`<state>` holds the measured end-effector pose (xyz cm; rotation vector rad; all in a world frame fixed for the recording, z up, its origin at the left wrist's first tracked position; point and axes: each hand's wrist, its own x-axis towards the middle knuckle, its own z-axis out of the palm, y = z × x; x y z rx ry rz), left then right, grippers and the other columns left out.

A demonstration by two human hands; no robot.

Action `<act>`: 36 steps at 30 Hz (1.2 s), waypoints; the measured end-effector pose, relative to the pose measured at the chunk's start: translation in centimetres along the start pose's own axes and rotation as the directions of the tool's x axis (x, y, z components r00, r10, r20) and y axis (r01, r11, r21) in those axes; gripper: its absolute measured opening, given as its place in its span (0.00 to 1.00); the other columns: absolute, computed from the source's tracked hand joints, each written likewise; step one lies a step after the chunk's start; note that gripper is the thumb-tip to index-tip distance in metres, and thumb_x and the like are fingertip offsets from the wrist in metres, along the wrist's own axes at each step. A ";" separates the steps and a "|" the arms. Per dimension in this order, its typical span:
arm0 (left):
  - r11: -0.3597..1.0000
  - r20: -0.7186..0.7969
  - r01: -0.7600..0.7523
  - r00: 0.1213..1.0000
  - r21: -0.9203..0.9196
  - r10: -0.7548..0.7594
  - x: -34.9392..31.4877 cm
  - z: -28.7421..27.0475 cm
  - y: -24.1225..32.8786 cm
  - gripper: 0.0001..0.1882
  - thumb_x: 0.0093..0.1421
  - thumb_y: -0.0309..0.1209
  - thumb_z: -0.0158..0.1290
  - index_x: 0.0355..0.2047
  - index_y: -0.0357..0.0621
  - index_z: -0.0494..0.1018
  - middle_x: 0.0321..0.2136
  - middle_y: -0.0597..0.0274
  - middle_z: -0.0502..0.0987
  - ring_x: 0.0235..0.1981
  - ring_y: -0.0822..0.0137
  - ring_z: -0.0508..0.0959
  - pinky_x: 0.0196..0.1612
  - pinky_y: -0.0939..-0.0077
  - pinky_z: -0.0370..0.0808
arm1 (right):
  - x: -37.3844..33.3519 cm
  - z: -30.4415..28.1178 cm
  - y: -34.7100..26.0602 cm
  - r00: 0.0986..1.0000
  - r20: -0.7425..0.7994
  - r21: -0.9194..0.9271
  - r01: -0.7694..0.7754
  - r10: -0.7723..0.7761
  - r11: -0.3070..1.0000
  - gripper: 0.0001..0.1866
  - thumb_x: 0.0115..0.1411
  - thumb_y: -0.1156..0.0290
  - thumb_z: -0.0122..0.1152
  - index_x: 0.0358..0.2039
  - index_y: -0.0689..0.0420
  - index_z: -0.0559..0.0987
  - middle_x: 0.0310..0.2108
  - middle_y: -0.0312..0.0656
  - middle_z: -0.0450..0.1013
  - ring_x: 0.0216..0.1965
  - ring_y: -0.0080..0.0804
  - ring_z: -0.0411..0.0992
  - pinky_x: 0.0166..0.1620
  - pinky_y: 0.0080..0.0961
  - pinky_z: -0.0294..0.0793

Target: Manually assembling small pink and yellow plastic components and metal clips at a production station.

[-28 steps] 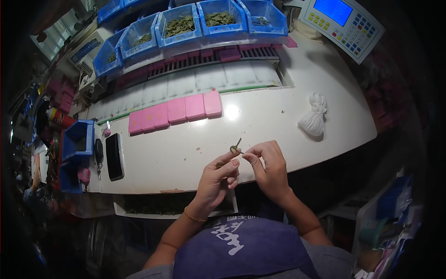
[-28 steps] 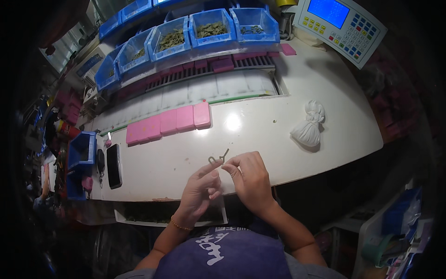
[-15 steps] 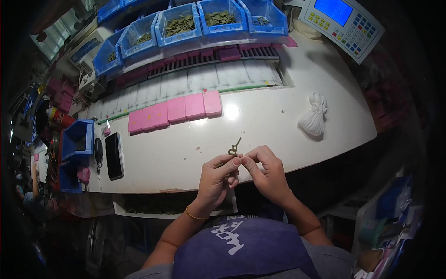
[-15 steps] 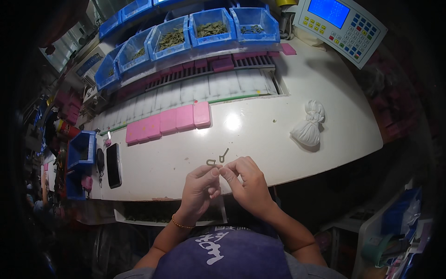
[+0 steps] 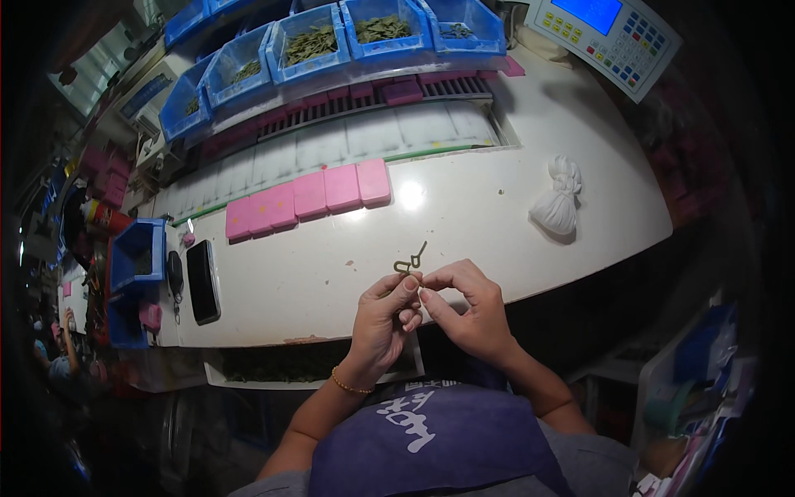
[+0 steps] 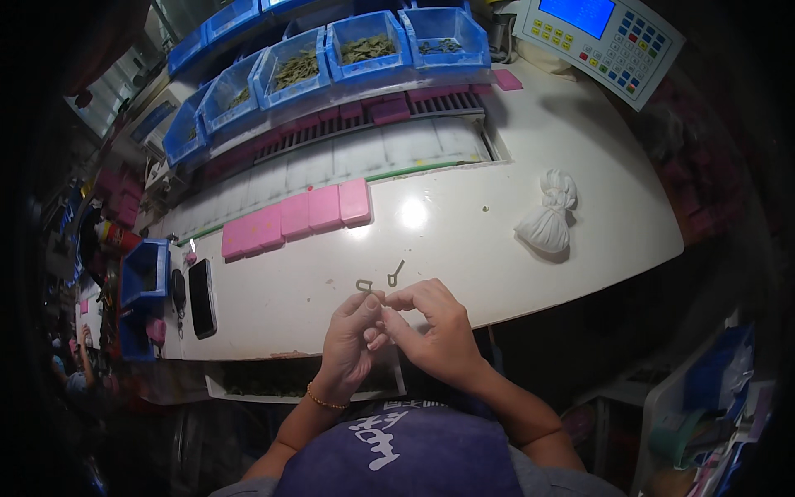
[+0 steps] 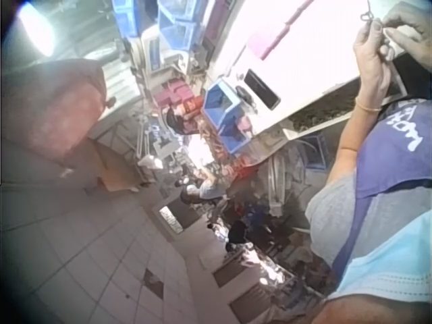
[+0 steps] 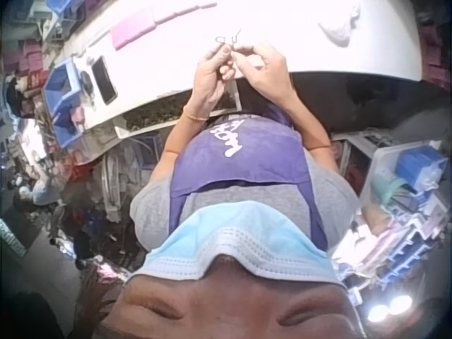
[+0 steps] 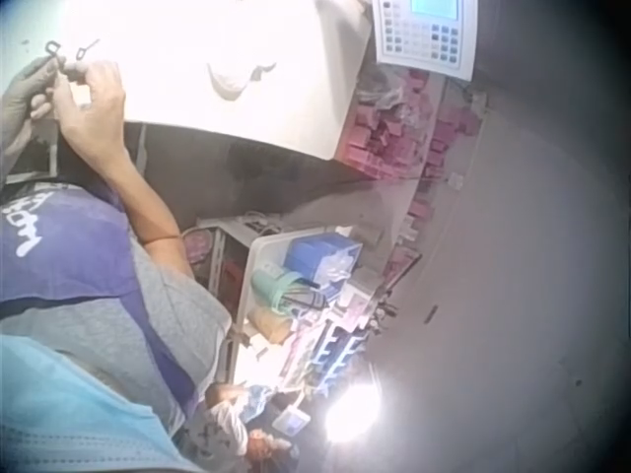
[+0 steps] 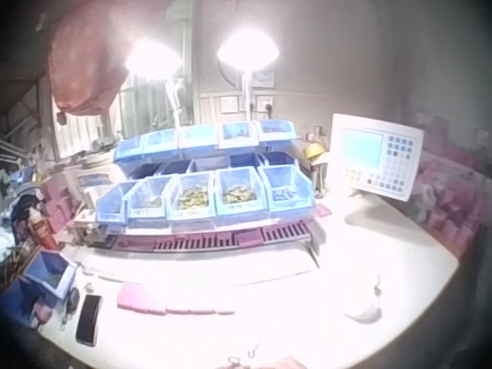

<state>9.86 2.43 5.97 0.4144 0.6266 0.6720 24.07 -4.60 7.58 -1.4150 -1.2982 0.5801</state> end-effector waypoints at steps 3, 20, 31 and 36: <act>0.999 -0.013 -0.022 1.000 0.027 0.022 0.0 0.0 -0.2 0.10 0.63 0.29 0.58 0.41 0.35 0.77 0.24 0.66 0.73 0.18 0.81 0.69 0.20 0.87 0.67 | 0.1 0.2 0.0 0.999 -0.024 -0.033 0.038 -0.039 0.999 0.06 0.56 0.79 0.63 0.35 0.63 0.80 0.32 0.43 0.76 0.36 0.30 0.75 0.42 0.25 0.73; 0.985 -0.016 -0.114 0.993 0.129 0.117 -0.2 -0.2 -1.0 0.10 0.60 0.26 0.61 0.39 0.32 0.78 0.23 0.63 0.76 0.18 0.79 0.70 0.21 0.84 0.70 | 0.3 1.0 0.2 0.973 -0.156 -0.164 0.147 -0.173 0.975 0.03 0.49 0.79 0.62 0.25 0.60 0.77 0.25 0.42 0.74 0.29 0.39 0.72 0.33 0.31 0.72; 0.994 0.048 -0.085 0.996 0.073 0.081 -0.4 -0.2 0.0 0.07 0.60 0.27 0.61 0.33 0.39 0.74 0.24 0.63 0.74 0.19 0.79 0.69 0.22 0.83 0.70 | -3.3 0.5 1.7 0.937 0.275 0.102 -0.250 0.214 0.963 0.08 0.62 0.70 0.54 0.34 0.60 0.78 0.22 0.45 0.74 0.23 0.32 0.74 0.30 0.28 0.72; 0.996 0.075 -0.066 0.995 0.054 0.062 -0.4 -0.5 0.3 0.05 0.61 0.25 0.59 0.33 0.40 0.73 0.26 0.60 0.75 0.19 0.78 0.70 0.23 0.82 0.71 | -3.0 0.6 1.5 0.763 0.610 -0.231 -0.085 0.213 0.969 0.12 0.62 0.65 0.58 0.43 0.55 0.78 0.28 0.49 0.77 0.30 0.49 0.77 0.38 0.38 0.75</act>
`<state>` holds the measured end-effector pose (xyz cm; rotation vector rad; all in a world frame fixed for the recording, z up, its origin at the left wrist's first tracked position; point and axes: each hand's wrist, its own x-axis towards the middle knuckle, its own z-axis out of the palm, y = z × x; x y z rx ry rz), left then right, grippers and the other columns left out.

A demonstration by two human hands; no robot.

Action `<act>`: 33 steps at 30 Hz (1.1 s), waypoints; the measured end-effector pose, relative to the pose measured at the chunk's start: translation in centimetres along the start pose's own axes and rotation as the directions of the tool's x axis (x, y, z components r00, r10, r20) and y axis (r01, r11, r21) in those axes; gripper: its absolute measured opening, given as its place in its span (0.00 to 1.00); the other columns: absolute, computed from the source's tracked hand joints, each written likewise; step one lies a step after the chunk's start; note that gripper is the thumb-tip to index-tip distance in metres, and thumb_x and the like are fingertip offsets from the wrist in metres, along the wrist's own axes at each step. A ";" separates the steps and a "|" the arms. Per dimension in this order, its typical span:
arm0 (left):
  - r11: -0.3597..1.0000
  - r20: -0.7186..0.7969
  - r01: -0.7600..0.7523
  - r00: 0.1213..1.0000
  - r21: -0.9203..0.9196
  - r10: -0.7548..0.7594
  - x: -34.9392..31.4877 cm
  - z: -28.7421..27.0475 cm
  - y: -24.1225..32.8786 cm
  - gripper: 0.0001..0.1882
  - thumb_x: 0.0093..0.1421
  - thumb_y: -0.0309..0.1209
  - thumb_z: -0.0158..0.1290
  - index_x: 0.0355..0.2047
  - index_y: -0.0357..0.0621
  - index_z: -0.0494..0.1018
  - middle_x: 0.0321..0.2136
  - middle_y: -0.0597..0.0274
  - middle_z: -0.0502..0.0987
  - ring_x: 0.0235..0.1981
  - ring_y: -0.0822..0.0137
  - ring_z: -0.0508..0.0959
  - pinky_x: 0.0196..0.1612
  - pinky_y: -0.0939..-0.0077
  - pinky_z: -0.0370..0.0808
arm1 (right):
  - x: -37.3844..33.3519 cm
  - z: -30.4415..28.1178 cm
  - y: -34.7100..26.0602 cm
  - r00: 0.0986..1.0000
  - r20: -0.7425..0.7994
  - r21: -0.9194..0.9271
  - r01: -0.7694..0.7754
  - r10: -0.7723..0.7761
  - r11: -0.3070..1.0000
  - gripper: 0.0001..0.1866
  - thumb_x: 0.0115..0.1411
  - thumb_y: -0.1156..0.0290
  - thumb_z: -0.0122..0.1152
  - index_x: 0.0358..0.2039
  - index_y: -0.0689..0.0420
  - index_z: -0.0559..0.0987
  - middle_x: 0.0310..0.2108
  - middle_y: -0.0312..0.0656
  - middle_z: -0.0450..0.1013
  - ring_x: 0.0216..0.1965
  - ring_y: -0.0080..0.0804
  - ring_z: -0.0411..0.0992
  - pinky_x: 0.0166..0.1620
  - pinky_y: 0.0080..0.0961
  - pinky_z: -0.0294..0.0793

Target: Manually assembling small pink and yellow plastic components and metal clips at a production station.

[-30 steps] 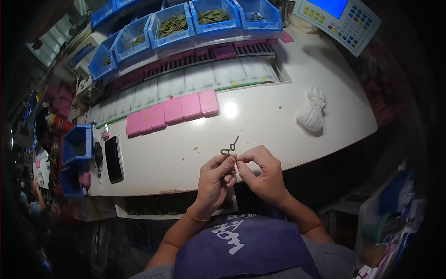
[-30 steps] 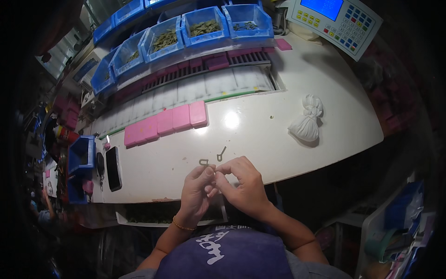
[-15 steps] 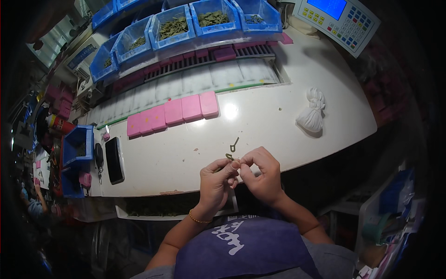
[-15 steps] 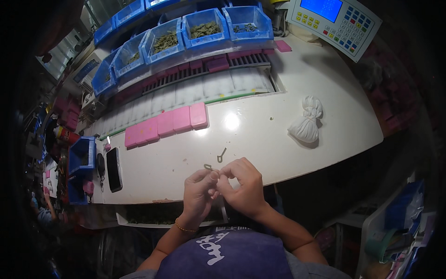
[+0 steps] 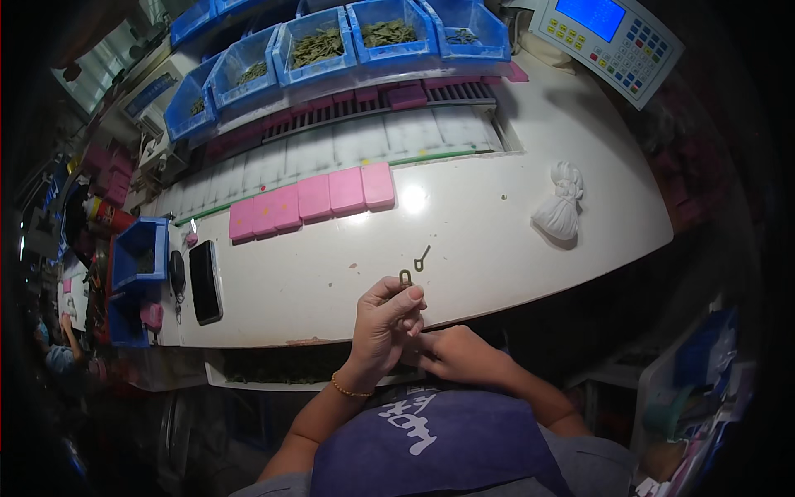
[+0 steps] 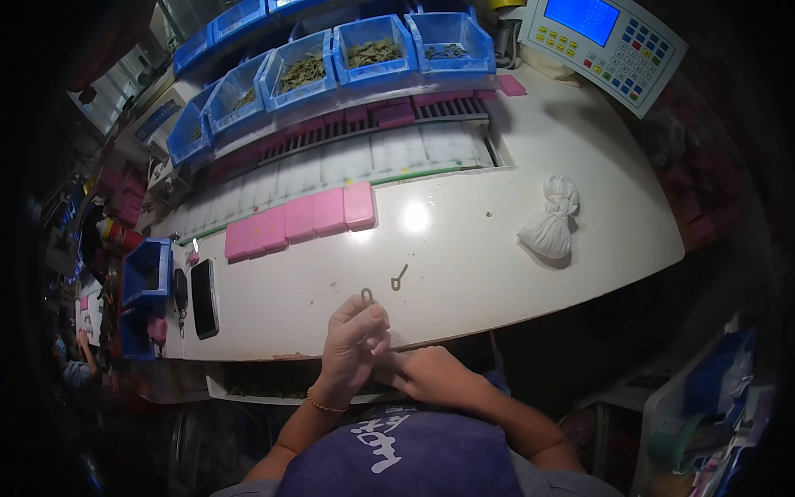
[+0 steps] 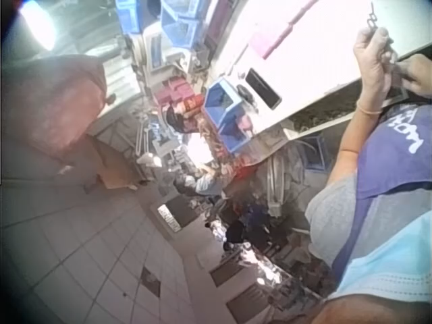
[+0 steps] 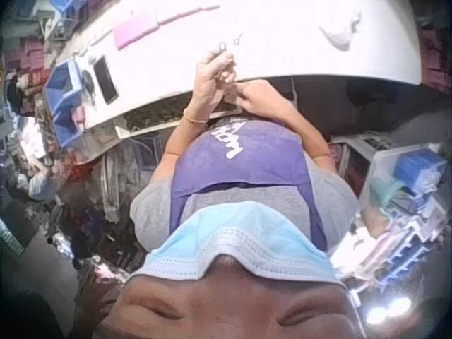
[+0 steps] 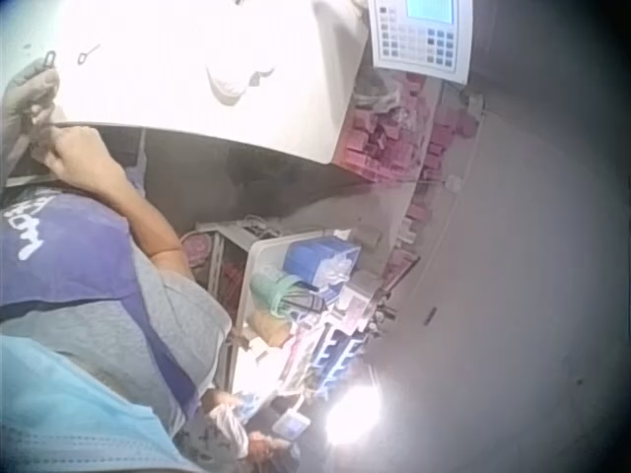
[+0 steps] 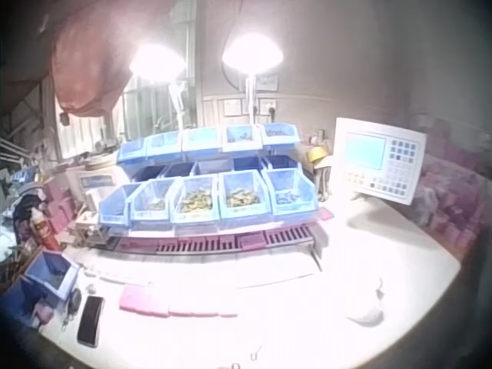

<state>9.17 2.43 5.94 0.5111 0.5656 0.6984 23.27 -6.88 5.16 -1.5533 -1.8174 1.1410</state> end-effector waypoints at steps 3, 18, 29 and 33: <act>1.000 0.023 -0.010 1.000 -0.006 0.010 -0.2 -0.4 0.4 0.04 0.61 0.24 0.56 0.34 0.40 0.72 0.29 0.57 0.77 0.22 0.77 0.72 0.27 0.81 0.73 | 0.0 -2.1 1.1 0.999 0.029 0.160 0.035 -0.040 0.987 0.10 0.62 0.67 0.58 0.42 0.54 0.81 0.31 0.49 0.78 0.31 0.46 0.78 0.39 0.38 0.76; 0.980 -0.072 0.154 0.984 -0.130 -0.164 0.3 -1.9 1.0 0.07 0.62 0.29 0.53 0.37 0.38 0.72 0.23 0.64 0.70 0.21 0.73 0.67 0.22 0.80 0.67 | 7.0 -7.4 4.7 0.900 -0.376 -0.290 0.112 -0.221 0.951 0.08 0.58 0.69 0.63 0.36 0.58 0.78 0.35 0.40 0.71 0.45 0.37 0.66 0.49 0.32 0.67; 0.992 -0.088 0.025 0.996 0.127 -0.014 1.1 0.3 0.3 0.16 0.63 0.29 0.59 0.49 0.34 0.75 0.23 0.65 0.74 0.19 0.79 0.71 0.22 0.84 0.71 | 4.0 -2.5 0.8 0.843 -0.520 0.456 0.134 0.141 0.880 0.11 0.65 0.65 0.61 0.38 0.60 0.77 0.33 0.37 0.73 0.35 0.22 0.68 0.38 0.20 0.68; 0.996 -0.102 0.024 0.995 0.082 -0.015 1.1 0.0 0.3 0.15 0.63 0.29 0.58 0.48 0.33 0.76 0.22 0.64 0.74 0.19 0.79 0.71 0.22 0.84 0.71 | 3.5 -2.4 -0.4 0.817 -0.568 0.386 0.161 0.096 0.908 0.09 0.62 0.68 0.63 0.37 0.60 0.78 0.34 0.39 0.75 0.35 0.26 0.69 0.39 0.23 0.69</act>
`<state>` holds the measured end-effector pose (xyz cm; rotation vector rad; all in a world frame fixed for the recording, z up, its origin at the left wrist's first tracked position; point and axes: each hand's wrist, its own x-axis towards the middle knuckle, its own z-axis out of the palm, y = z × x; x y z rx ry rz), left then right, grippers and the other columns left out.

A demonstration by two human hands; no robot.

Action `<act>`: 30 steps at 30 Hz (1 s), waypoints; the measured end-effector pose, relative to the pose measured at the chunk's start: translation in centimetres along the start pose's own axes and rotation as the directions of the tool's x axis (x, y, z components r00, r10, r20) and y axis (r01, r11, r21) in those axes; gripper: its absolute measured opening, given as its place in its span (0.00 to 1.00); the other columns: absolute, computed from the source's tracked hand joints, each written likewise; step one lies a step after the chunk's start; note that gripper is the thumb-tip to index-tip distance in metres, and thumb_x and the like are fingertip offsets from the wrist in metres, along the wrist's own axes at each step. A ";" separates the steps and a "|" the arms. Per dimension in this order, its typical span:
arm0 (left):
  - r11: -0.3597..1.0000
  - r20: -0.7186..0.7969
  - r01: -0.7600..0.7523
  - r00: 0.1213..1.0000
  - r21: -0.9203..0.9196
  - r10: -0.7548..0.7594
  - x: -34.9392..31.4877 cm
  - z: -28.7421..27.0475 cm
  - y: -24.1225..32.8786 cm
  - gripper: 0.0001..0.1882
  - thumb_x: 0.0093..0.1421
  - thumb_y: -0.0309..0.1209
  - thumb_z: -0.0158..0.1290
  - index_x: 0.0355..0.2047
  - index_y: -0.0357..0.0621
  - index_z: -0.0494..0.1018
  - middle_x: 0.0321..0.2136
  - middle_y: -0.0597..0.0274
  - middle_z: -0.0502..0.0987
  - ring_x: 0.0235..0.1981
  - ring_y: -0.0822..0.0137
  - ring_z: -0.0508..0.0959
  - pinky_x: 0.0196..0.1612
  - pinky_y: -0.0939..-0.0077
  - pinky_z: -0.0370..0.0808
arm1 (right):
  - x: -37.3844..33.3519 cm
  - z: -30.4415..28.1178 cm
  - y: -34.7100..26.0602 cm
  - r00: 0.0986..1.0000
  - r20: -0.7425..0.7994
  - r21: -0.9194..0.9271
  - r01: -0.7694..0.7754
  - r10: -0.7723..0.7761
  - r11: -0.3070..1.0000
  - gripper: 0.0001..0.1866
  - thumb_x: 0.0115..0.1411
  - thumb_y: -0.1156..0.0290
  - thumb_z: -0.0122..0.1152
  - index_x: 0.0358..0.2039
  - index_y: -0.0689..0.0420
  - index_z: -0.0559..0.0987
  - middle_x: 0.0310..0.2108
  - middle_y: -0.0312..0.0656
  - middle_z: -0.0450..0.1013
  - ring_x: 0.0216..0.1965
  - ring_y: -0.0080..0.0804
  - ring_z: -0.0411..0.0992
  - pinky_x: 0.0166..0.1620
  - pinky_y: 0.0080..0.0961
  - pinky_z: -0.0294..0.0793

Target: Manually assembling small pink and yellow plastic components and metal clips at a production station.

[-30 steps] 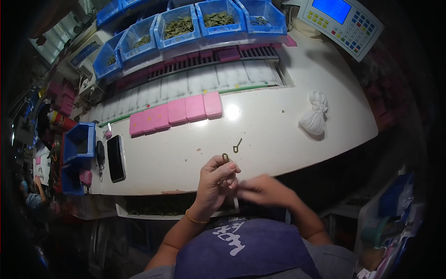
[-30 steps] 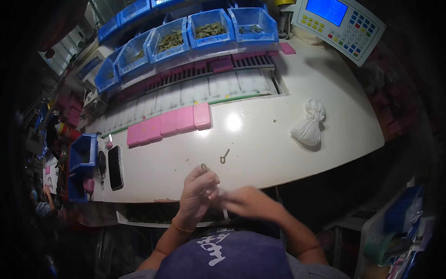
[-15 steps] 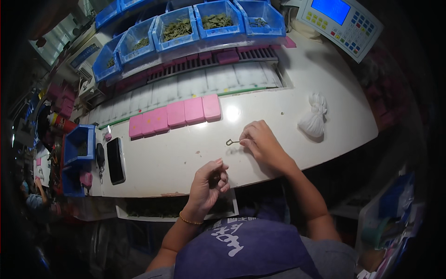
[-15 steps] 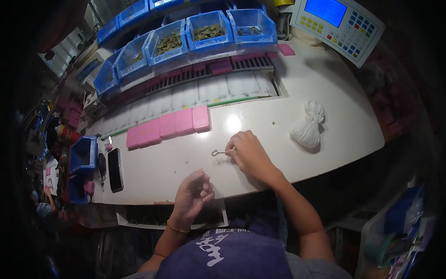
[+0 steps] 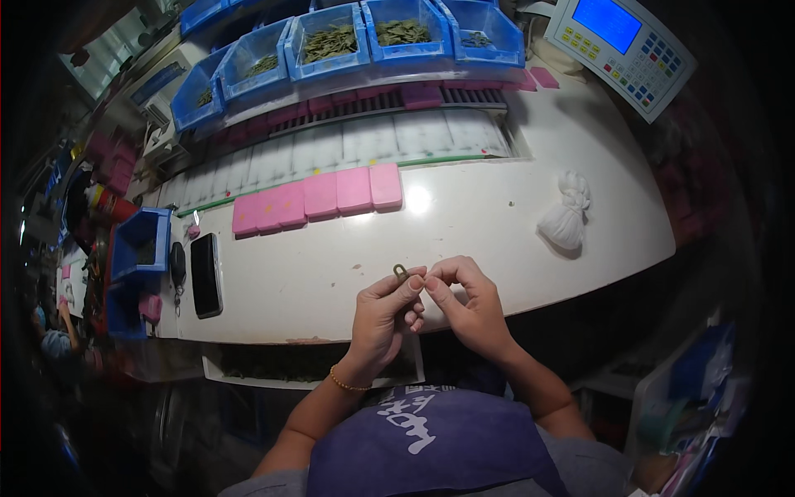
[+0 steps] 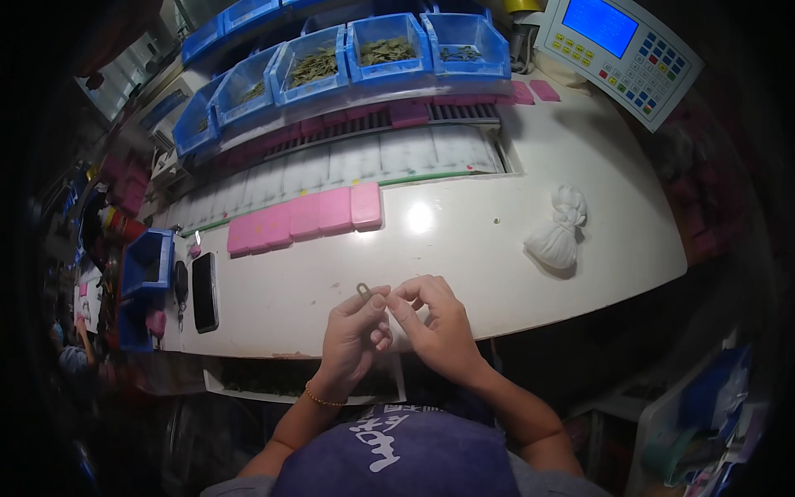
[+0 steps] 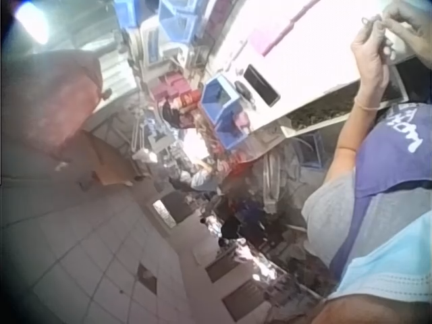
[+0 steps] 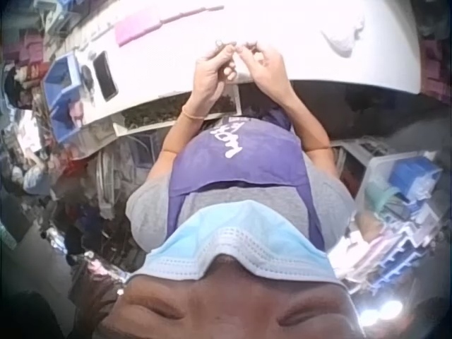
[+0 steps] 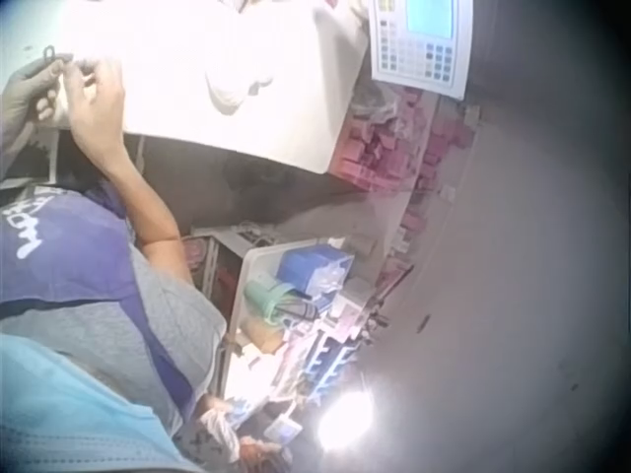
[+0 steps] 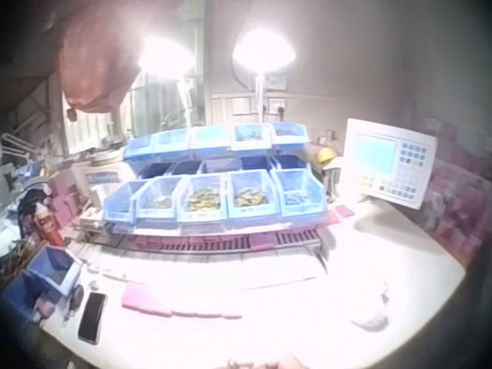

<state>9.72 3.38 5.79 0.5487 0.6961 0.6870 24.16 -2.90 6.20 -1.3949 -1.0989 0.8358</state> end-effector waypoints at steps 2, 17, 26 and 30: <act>1.000 0.013 0.010 1.000 -0.003 -0.010 0.0 0.0 0.2 0.15 0.64 0.30 0.57 0.47 0.33 0.76 0.22 0.63 0.75 0.18 0.79 0.71 0.22 0.83 0.71 | 0.1 -0.1 -0.5 0.987 -0.021 -0.113 0.155 -0.158 0.981 0.07 0.59 0.71 0.64 0.35 0.60 0.79 0.34 0.41 0.75 0.37 0.32 0.70 0.41 0.27 0.71; 0.999 0.059 0.019 0.998 -0.050 -0.016 -0.4 -0.4 0.1 0.16 0.65 0.31 0.56 0.49 0.33 0.75 0.22 0.63 0.75 0.18 0.78 0.70 0.22 0.82 0.71 | -0.1 0.6 -1.1 0.937 -0.105 -0.298 0.291 -0.334 0.909 0.04 0.53 0.78 0.65 0.30 0.61 0.80 0.30 0.41 0.76 0.37 0.37 0.72 0.40 0.31 0.72; 1.000 0.034 0.001 0.999 -0.022 0.000 -0.5 -0.2 -0.1 0.15 0.65 0.30 0.57 0.48 0.32 0.76 0.23 0.62 0.75 0.18 0.79 0.70 0.22 0.83 0.71 | -0.1 0.6 -1.0 0.934 -0.102 -0.308 0.297 -0.342 0.904 0.03 0.53 0.78 0.65 0.29 0.60 0.79 0.29 0.41 0.75 0.36 0.37 0.71 0.40 0.31 0.72; 1.000 0.028 0.003 1.000 -0.031 -0.002 -0.4 -0.2 -0.4 0.14 0.64 0.29 0.57 0.47 0.32 0.76 0.23 0.63 0.75 0.18 0.79 0.71 0.22 0.84 0.71 | -0.2 1.0 -0.7 0.930 -0.105 -0.341 0.299 -0.352 0.891 0.03 0.53 0.77 0.63 0.29 0.60 0.78 0.29 0.41 0.73 0.35 0.37 0.70 0.39 0.32 0.71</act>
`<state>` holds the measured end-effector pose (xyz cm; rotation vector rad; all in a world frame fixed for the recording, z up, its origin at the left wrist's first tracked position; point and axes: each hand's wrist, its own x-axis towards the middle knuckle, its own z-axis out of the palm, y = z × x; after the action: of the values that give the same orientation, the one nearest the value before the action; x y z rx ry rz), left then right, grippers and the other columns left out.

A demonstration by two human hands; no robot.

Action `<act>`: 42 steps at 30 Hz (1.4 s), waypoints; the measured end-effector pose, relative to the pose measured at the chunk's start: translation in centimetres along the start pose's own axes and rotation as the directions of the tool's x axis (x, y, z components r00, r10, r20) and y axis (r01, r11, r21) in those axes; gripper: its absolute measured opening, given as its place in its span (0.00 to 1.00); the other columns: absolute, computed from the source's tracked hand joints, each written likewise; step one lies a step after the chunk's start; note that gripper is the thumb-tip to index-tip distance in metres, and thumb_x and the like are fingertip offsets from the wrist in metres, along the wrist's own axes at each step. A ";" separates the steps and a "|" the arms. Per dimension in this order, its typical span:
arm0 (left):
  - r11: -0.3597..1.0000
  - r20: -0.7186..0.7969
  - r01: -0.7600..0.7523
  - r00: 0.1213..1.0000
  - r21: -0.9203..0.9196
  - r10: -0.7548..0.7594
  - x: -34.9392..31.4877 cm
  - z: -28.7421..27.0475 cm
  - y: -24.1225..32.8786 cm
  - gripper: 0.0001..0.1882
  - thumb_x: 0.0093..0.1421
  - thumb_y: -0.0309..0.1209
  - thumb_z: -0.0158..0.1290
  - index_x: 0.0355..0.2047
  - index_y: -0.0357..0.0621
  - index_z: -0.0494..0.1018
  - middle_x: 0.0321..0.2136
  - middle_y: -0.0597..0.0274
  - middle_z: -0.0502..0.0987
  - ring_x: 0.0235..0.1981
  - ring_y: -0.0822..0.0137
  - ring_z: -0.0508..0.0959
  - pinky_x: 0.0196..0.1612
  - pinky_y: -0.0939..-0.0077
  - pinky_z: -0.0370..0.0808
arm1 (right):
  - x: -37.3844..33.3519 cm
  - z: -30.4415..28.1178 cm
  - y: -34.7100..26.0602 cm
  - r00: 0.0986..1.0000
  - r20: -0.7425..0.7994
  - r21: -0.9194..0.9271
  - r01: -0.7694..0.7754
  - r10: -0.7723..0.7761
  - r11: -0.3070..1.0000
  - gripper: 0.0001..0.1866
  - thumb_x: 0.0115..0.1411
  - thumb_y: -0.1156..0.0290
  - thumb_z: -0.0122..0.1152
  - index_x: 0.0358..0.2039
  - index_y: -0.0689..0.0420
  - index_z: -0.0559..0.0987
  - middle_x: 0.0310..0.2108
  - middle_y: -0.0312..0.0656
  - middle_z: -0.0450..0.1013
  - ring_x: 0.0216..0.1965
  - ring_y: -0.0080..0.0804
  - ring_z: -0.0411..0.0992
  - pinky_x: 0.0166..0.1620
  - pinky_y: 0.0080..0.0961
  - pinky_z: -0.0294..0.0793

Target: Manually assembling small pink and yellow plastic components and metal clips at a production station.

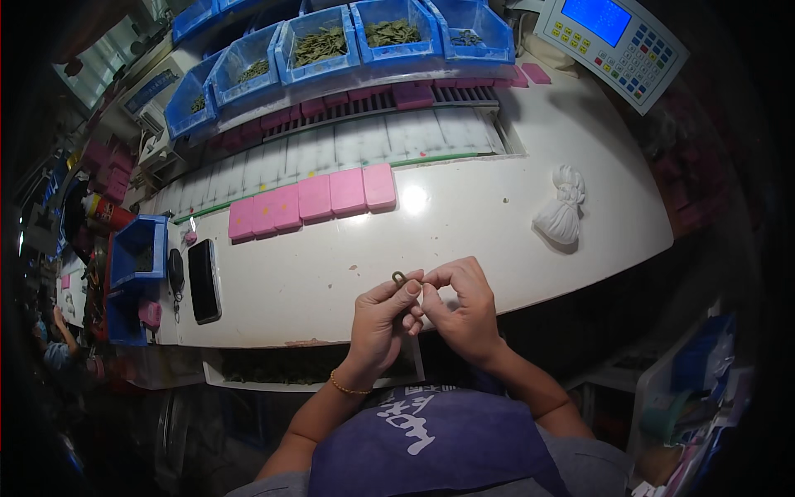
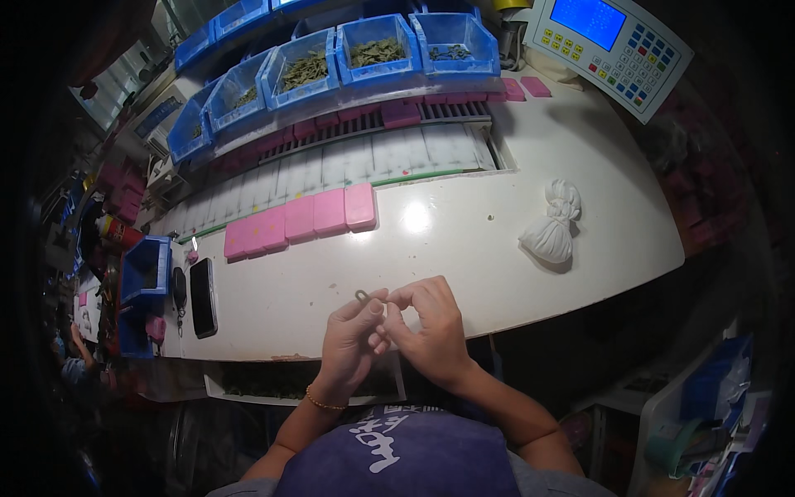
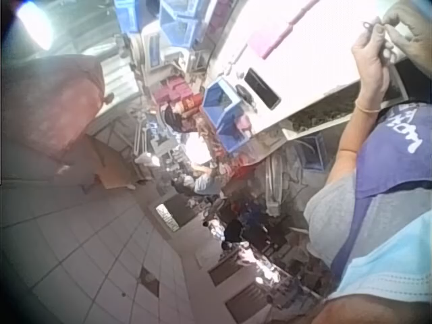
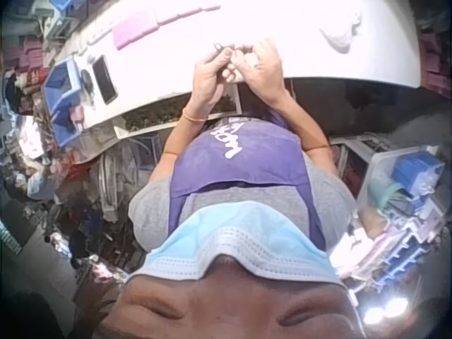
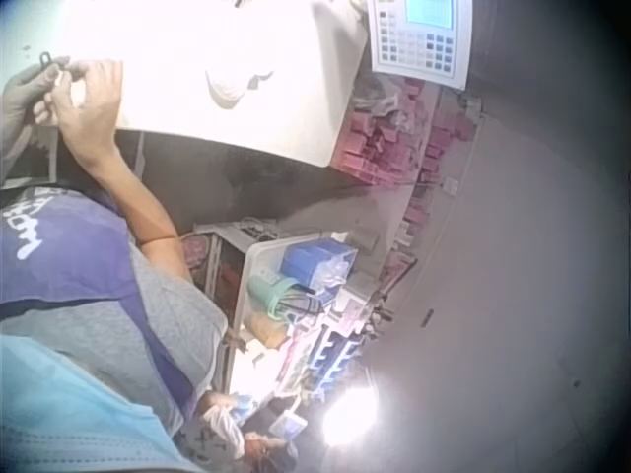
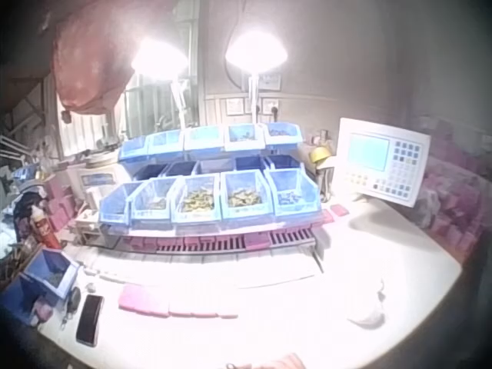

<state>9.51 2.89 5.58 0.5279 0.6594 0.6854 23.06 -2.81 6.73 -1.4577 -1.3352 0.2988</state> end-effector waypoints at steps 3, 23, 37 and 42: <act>1.000 0.015 -0.008 1.000 -0.004 0.008 0.0 0.1 -0.2 0.14 0.64 0.28 0.57 0.46 0.31 0.76 0.23 0.63 0.75 0.18 0.79 0.71 0.22 0.84 0.71 | -0.3 0.5 0.1 0.999 0.000 0.009 -0.043 0.043 0.999 0.04 0.53 0.77 0.62 0.29 0.60 0.75 0.28 0.41 0.71 0.34 0.37 0.68 0.38 0.33 0.70; 1.000 -0.032 -0.014 0.999 0.021 0.015 -1.0 -0.6 1.2 0.10 0.65 0.31 0.57 0.40 0.36 0.75 0.22 0.66 0.71 0.19 0.79 0.68 0.22 0.85 0.68 | -7.5 1.6 1.0 0.902 0.430 -0.123 0.013 0.041 0.992 0.09 0.59 0.72 0.63 0.40 0.59 0.79 0.29 0.48 0.77 0.28 0.43 0.78 0.31 0.33 0.78; 0.997 0.115 0.031 0.993 -0.076 -0.022 -0.3 -2.2 1.1 0.06 0.70 0.32 0.48 0.37 0.44 0.68 0.28 0.62 0.73 0.23 0.78 0.68 0.28 0.80 0.70 | 4.9 -5.5 11.9 0.998 -0.015 -0.584 -0.061 0.065 0.810 0.26 0.67 0.61 0.53 0.59 0.67 0.68 0.61 0.60 0.63 0.65 0.55 0.57 0.67 0.43 0.53; 0.987 0.204 0.097 0.977 -0.130 -0.069 -0.9 -3.6 1.9 0.06 0.70 0.30 0.48 0.41 0.41 0.69 0.29 0.61 0.73 0.23 0.78 0.68 0.26 0.81 0.69 | 3.4 -1.7 8.6 0.943 0.332 -0.455 0.167 -0.007 0.875 0.30 0.66 0.60 0.52 0.60 0.69 0.65 0.63 0.60 0.60 0.67 0.54 0.54 0.68 0.45 0.50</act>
<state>5.68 4.30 4.71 0.4302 0.4399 0.5865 30.28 1.02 1.99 -1.8040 -1.8311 0.1515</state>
